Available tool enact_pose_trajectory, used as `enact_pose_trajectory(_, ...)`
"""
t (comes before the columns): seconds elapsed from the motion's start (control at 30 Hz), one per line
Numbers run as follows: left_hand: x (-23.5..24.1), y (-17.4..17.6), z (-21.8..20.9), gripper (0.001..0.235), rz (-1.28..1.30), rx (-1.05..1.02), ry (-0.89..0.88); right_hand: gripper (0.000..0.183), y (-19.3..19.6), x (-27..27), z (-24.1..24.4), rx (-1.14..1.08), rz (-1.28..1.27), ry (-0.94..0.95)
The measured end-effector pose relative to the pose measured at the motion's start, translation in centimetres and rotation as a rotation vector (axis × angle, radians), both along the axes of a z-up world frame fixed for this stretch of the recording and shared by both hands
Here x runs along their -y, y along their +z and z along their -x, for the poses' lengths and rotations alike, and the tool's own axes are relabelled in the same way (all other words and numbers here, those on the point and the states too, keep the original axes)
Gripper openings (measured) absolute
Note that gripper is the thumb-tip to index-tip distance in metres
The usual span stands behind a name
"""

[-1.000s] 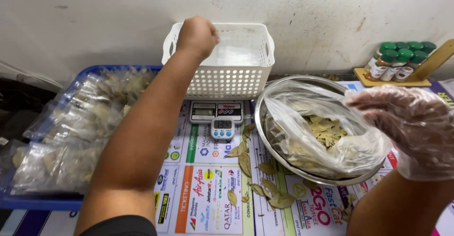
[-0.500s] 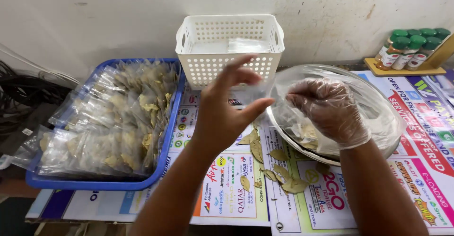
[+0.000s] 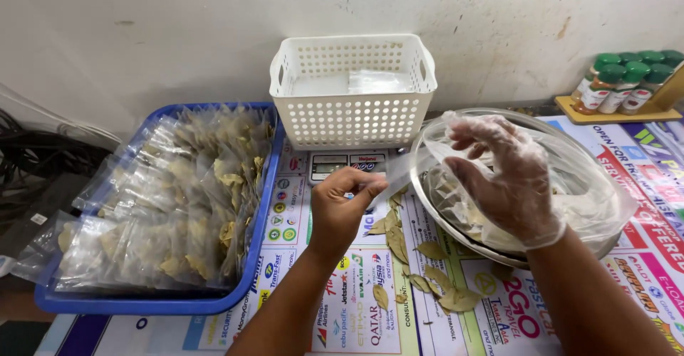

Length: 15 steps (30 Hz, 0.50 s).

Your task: Packaging dried bay leaves into plastic bags at a workstation

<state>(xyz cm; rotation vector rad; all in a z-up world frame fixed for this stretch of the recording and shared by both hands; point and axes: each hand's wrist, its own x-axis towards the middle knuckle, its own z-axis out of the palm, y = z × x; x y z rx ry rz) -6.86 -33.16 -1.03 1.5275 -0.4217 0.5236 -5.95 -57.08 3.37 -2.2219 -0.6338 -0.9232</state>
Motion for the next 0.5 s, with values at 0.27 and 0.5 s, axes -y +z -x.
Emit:
enact_pose_trajectory(0.27,0.2,0.4,1.1,0.005,-0.170,0.290,0.044,0.029,0.6,-0.4,3.3,0.210,0.274,0.011)
enact_pose_trajectory(0.5,0.3,0.2,1.0,0.009,-0.216,0.317,0.040,0.027,1.5,-1.1,3.6,0.287,0.333,0.139)
